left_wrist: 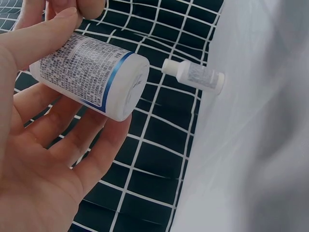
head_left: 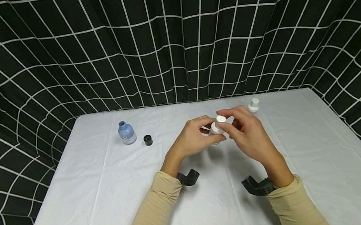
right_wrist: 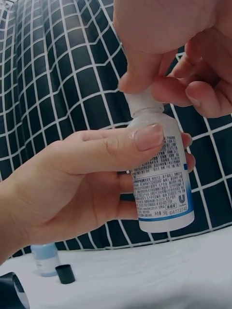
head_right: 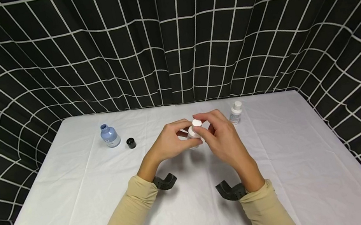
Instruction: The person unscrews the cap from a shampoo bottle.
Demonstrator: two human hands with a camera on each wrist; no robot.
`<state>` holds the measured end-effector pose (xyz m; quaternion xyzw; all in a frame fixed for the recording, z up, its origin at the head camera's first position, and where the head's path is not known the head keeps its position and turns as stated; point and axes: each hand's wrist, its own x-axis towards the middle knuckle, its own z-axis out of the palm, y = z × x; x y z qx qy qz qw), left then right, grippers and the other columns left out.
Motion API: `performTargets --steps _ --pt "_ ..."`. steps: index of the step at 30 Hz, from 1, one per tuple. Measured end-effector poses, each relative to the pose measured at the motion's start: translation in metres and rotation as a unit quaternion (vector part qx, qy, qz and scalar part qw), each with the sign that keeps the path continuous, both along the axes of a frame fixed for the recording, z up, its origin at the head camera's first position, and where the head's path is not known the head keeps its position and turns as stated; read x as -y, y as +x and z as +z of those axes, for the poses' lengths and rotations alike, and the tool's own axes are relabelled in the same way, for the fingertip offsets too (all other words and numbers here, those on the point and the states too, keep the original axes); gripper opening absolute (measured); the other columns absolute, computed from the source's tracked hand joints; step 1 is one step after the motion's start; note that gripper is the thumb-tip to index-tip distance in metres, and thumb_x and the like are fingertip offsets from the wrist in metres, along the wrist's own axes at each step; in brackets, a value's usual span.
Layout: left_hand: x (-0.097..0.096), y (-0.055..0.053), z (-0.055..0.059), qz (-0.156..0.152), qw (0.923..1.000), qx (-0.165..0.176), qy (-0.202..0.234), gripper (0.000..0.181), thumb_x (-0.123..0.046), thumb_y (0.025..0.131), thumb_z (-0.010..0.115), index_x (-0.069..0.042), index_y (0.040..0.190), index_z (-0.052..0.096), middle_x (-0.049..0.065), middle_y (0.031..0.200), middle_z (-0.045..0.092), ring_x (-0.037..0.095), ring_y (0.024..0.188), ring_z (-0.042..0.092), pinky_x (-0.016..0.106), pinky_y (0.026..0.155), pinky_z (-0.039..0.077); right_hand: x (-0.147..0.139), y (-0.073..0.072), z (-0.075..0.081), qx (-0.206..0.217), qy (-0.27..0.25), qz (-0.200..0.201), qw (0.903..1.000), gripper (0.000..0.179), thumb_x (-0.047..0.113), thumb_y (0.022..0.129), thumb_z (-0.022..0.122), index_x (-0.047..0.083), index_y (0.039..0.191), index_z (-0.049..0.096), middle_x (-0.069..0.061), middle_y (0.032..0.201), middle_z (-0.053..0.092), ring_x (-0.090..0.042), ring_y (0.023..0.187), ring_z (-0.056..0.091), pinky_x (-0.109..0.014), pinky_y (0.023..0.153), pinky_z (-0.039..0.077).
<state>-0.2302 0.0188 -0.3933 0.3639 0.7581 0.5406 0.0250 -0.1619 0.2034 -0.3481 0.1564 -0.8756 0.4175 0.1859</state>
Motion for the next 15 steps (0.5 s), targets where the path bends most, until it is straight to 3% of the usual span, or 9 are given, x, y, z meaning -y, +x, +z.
performTargets --steps 7,15 --pt "0.0010 -0.0011 -0.0001 0.010 0.9998 0.013 -0.006 0.036 -0.026 0.085 0.084 -0.016 0.119 0.074 -0.002 0.106 0.071 0.011 0.097 0.067 0.025 0.089 0.061 0.0002 0.0021 0.0023 0.003 -0.011 0.038 0.9992 0.034 0.008 0.101 0.063 0.010 0.134 0.066 -0.006 0.117 0.065 -0.008 0.064 0.057 -0.018 0.055 0.047" --pt "-0.0010 -0.0004 0.0013 0.005 0.9997 0.019 -0.014 0.037 -0.028 0.085 0.085 -0.020 0.119 0.074 -0.005 0.104 0.070 0.007 0.096 0.064 0.027 0.089 0.060 0.0012 0.0028 0.0066 0.049 -0.007 -0.035 0.9981 0.038 0.029 0.094 0.075 0.016 0.129 0.067 -0.004 0.110 0.061 -0.011 0.065 0.051 -0.021 0.056 0.042"
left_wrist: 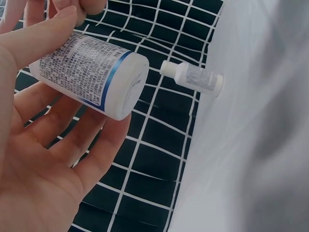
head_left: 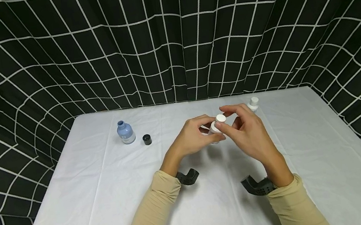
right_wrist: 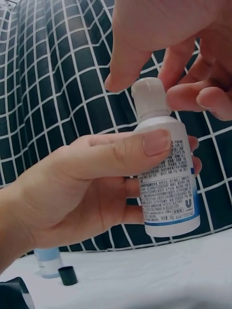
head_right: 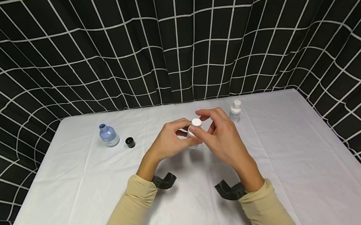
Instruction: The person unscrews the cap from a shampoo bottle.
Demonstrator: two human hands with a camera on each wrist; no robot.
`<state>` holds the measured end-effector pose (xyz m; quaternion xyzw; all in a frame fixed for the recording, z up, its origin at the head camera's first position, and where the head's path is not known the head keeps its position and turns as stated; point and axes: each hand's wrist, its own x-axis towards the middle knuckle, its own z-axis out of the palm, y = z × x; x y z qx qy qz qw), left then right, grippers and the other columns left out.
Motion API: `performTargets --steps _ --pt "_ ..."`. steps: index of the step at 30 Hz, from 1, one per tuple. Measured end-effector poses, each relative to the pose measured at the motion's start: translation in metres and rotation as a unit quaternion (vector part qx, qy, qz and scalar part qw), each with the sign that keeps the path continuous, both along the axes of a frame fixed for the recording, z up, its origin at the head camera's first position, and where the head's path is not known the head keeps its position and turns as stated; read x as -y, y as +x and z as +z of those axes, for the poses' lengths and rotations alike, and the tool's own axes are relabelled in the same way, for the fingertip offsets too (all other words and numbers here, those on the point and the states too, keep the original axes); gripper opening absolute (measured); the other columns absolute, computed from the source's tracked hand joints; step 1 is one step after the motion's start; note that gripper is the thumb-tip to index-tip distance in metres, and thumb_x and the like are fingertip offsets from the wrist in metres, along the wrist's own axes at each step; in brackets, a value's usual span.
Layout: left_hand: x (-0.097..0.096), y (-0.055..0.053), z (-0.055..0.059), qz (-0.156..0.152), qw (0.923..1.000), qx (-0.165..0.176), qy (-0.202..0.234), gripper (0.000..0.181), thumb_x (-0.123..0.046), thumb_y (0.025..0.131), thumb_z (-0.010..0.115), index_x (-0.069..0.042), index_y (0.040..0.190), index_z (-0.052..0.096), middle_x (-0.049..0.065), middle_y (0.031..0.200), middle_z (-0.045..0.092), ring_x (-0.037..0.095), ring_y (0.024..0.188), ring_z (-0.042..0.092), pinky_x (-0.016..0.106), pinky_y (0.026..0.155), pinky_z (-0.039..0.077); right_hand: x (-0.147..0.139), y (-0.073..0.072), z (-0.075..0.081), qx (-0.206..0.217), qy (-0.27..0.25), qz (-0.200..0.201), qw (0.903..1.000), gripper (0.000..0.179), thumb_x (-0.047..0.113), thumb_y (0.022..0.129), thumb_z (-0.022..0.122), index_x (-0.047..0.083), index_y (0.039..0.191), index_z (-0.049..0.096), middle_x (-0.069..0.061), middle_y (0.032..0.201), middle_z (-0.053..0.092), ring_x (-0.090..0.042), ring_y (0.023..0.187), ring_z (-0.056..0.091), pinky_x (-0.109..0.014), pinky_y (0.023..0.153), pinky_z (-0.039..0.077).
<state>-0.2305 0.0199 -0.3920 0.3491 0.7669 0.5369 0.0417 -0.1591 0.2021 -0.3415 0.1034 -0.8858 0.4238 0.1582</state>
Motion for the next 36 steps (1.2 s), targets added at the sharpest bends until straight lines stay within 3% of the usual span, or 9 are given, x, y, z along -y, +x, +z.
performTargets --steps 9,20,29,36 --pt "-0.002 0.000 0.000 -0.009 0.9999 -0.014 -0.003 0.034 -0.027 0.085 0.084 -0.020 0.117 0.075 -0.007 0.103 0.072 0.004 0.092 0.065 0.021 0.089 0.058 0.001 -0.003 0.000 0.020 0.018 -0.019 0.9995 0.030 0.033 0.090 0.079 0.013 0.109 0.068 -0.002 0.100 0.061 -0.014 0.068 0.053 -0.022 0.059 0.044" --pt "0.000 -0.002 -0.002 -0.008 0.9994 -0.016 -0.031 0.035 -0.032 0.086 0.083 -0.022 0.118 0.073 -0.010 0.102 0.069 0.004 0.094 0.064 0.020 0.090 0.058 0.003 -0.004 -0.001 -0.008 0.033 -0.013 0.9993 0.028 0.023 0.093 0.077 0.011 0.117 0.069 -0.003 0.100 0.061 -0.012 0.067 0.050 -0.022 0.057 0.042" --pt "0.006 -0.005 -0.001 0.040 0.9991 0.008 -0.010 0.041 -0.026 0.086 0.084 -0.015 0.123 0.073 -0.003 0.111 0.071 0.007 0.099 0.065 0.022 0.089 0.059 0.004 -0.005 -0.003 -0.045 -0.016 -0.030 0.9984 0.024 0.011 0.090 0.077 0.010 0.113 0.072 -0.003 0.097 0.068 -0.006 0.078 0.059 -0.013 0.066 0.046" --pt "0.010 -0.009 0.002 0.083 0.9964 0.008 0.014 0.040 -0.024 0.085 0.084 -0.014 0.123 0.073 -0.002 0.115 0.072 0.010 0.102 0.066 0.021 0.090 0.058 0.005 -0.005 -0.004 -0.003 -0.049 -0.027 0.9984 0.023 0.008 0.091 0.073 0.007 0.113 0.066 -0.007 0.102 0.073 -0.001 0.083 0.066 -0.011 0.070 0.052"
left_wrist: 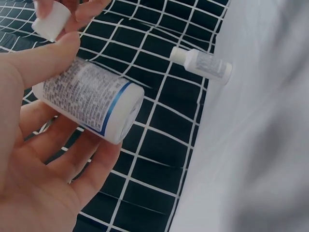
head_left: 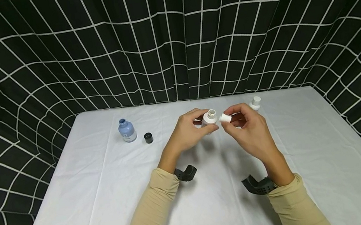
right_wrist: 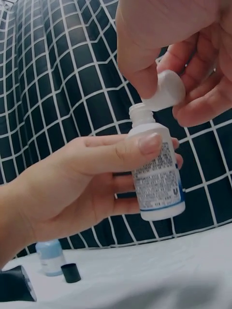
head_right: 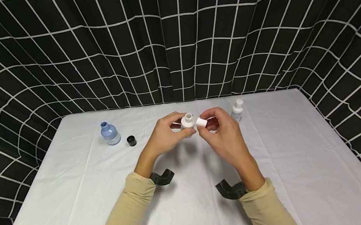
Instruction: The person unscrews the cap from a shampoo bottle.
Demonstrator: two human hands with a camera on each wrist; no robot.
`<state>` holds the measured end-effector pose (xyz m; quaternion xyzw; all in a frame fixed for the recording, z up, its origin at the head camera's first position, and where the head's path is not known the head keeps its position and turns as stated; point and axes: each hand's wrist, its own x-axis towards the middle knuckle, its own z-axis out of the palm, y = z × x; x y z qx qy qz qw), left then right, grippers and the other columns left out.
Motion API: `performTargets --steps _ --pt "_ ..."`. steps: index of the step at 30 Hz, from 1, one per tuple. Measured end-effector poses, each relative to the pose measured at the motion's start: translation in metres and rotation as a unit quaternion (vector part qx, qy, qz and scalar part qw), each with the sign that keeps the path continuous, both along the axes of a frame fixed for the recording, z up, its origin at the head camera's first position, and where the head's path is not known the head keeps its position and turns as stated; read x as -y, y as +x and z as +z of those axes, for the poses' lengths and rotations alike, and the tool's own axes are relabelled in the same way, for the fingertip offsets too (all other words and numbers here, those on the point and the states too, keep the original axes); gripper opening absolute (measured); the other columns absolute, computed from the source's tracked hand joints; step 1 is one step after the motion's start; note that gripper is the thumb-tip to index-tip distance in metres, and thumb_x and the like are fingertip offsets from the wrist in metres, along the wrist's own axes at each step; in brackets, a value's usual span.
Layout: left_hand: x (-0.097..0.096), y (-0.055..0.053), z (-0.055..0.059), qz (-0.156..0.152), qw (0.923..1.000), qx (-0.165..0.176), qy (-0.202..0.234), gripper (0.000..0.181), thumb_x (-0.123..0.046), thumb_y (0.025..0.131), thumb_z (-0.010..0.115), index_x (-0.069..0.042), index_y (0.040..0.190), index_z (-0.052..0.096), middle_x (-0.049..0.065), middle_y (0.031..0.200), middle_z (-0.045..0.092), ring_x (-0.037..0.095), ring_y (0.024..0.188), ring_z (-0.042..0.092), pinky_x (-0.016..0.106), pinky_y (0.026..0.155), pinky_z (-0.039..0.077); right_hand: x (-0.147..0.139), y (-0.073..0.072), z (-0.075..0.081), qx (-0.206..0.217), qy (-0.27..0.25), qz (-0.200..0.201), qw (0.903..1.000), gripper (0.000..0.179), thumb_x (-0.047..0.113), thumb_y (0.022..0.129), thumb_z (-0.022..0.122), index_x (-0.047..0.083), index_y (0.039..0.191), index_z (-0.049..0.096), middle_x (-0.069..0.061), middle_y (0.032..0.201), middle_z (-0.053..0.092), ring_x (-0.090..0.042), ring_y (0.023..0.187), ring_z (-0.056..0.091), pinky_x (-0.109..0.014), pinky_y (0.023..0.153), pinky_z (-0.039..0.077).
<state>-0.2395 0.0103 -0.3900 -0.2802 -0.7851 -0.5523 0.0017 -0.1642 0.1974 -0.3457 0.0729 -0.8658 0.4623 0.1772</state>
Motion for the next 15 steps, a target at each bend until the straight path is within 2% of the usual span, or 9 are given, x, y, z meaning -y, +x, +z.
performTargets --steps 5,8,12,15 --pt "0.002 -0.004 -0.001 0.033 0.9994 -0.006 0.012 0.042 -0.025 0.086 0.084 -0.012 0.124 0.071 -0.001 0.114 0.072 0.012 0.103 0.067 0.023 0.091 0.059 0.001 -0.003 -0.005 0.035 -0.039 0.020 0.9985 0.030 0.005 0.092 0.071 0.002 0.120 0.060 -0.013 0.114 0.071 0.007 0.088 0.067 -0.009 0.073 0.054" --pt "0.003 -0.007 0.000 0.061 0.9977 -0.015 0.025 0.043 -0.025 0.086 0.084 -0.012 0.125 0.070 0.000 0.115 0.072 0.015 0.104 0.068 0.027 0.093 0.058 0.003 -0.008 -0.008 0.038 -0.053 0.029 0.9974 0.036 0.000 0.092 0.069 0.001 0.126 0.058 -0.014 0.122 0.066 0.000 0.096 0.069 -0.009 0.079 0.056" --pt "0.008 -0.009 0.001 0.099 0.9941 -0.018 0.041 0.045 -0.025 0.086 0.084 -0.012 0.127 0.069 0.002 0.118 0.071 0.018 0.109 0.068 0.033 0.097 0.058 0.007 -0.014 -0.012 0.014 -0.011 0.027 0.9995 0.037 -0.001 0.090 0.070 0.000 0.126 0.064 -0.015 0.117 0.061 -0.019 0.100 0.069 -0.009 0.081 0.054" --pt "0.015 -0.011 0.002 0.133 0.9901 -0.019 0.040 0.046 -0.025 0.086 0.084 -0.012 0.127 0.068 0.003 0.117 0.071 0.019 0.108 0.069 0.037 0.096 0.059 0.011 -0.020 -0.013 -0.003 0.036 0.021 0.9991 0.031 0.002 0.089 0.072 0.001 0.120 0.068 -0.015 0.111 0.060 -0.026 0.100 0.069 -0.014 0.078 0.053"
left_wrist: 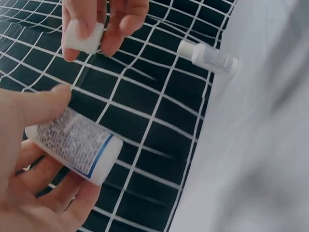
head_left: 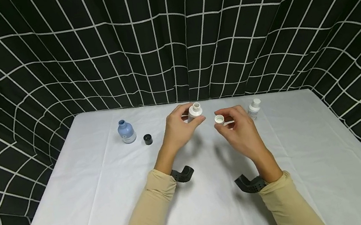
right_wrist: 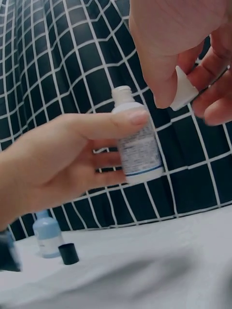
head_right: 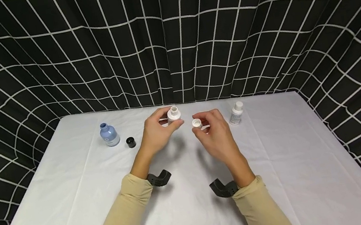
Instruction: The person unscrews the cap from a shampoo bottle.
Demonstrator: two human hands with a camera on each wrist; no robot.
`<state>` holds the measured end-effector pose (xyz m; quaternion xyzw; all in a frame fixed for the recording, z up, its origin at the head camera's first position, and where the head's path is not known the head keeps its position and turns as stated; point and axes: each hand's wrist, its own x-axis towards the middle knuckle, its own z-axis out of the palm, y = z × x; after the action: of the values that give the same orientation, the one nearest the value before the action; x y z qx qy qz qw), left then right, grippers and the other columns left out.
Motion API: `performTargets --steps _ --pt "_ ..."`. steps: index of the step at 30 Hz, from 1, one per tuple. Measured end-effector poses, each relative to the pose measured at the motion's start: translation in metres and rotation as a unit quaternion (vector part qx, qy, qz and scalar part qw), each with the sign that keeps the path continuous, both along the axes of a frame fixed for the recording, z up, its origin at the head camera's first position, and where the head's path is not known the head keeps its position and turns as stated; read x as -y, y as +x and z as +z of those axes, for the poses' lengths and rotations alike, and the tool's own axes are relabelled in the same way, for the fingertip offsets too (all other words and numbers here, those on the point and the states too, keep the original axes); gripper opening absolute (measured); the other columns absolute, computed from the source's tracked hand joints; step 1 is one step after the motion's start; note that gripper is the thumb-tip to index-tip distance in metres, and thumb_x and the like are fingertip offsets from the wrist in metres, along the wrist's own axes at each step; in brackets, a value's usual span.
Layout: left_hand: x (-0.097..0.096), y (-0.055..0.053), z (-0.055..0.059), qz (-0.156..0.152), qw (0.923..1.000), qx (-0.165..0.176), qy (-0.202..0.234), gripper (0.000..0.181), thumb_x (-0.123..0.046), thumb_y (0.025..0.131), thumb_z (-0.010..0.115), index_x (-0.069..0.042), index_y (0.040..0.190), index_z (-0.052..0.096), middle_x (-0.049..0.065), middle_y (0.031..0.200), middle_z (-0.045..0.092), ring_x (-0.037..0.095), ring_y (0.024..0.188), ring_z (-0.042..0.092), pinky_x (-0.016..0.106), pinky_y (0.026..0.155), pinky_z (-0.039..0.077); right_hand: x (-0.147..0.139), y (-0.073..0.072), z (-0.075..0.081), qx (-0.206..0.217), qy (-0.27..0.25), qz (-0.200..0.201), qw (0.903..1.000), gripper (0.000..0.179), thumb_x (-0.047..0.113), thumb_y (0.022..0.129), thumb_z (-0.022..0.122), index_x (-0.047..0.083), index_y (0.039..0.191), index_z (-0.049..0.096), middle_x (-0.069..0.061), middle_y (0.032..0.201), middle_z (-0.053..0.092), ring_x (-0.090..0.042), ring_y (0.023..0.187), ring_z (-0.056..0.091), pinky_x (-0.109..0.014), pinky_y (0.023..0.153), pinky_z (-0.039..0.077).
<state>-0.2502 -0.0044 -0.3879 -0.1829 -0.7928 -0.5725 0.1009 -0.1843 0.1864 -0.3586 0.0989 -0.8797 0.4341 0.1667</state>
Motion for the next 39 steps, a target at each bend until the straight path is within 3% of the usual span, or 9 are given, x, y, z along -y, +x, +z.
performTargets --steps 7,13,19,28,33,39 --pt "0.020 -0.016 0.005 0.067 0.9975 -0.003 -0.022 0.049 -0.024 0.086 0.084 -0.010 0.129 0.067 0.008 0.117 0.070 0.022 0.109 0.069 0.040 0.094 0.059 0.017 -0.030 -0.003 0.012 0.034 0.009 0.9993 0.029 0.009 0.089 0.074 0.004 0.116 0.068 -0.014 0.108 0.062 -0.028 0.100 0.067 -0.036 0.079 0.056" --pt "0.026 -0.030 0.007 0.121 0.9893 0.016 -0.080 0.049 -0.024 0.086 0.084 -0.008 0.129 0.067 0.010 0.115 0.070 0.025 0.108 0.068 0.042 0.096 0.056 0.025 -0.057 -0.006 0.014 0.080 0.031 0.9962 0.027 0.012 0.090 0.073 0.004 0.115 0.066 -0.015 0.105 0.061 -0.029 0.099 0.062 -0.035 0.081 0.050" --pt "0.022 -0.042 -0.007 0.149 0.9820 0.047 -0.106 0.049 -0.023 0.087 0.082 -0.006 0.130 0.065 0.012 0.119 0.069 0.030 0.114 0.066 0.045 0.101 0.053 0.028 -0.081 -0.024 0.033 0.102 0.051 0.9929 0.028 0.011 0.089 0.071 0.001 0.114 0.064 -0.016 0.104 0.061 -0.031 0.095 0.061 -0.037 0.085 0.048" --pt "0.008 -0.062 -0.032 0.181 0.9742 0.075 -0.112 0.048 -0.019 0.087 0.079 -0.005 0.131 0.064 0.014 0.127 0.068 0.034 0.122 0.064 0.046 0.105 0.052 0.036 -0.122 -0.066 0.111 0.105 0.050 0.9870 0.031 0.014 0.090 0.072 -0.001 0.116 0.063 -0.018 0.111 0.062 -0.030 0.099 0.063 -0.037 0.086 0.051" --pt "0.004 -0.069 -0.042 0.189 0.9712 0.101 -0.104 0.046 -0.016 0.085 0.080 -0.003 0.127 0.065 0.016 0.125 0.070 0.034 0.120 0.066 0.045 0.103 0.053 0.035 -0.129 -0.081 0.130 0.108 0.043 0.9847 0.031 0.014 0.089 0.074 -0.001 0.114 0.063 -0.018 0.107 0.064 -0.030 0.100 0.062 -0.037 0.087 0.050" --pt "0.001 -0.074 -0.049 0.191 0.9699 0.117 -0.095 0.047 -0.016 0.084 0.081 -0.004 0.126 0.065 0.015 0.124 0.071 0.034 0.121 0.066 0.045 0.104 0.053 0.030 -0.130 -0.087 0.145 0.110 0.039 0.9826 0.032 0.015 0.089 0.075 -0.001 0.114 0.064 -0.016 0.103 0.062 -0.028 0.096 0.057 -0.034 0.084 0.047"
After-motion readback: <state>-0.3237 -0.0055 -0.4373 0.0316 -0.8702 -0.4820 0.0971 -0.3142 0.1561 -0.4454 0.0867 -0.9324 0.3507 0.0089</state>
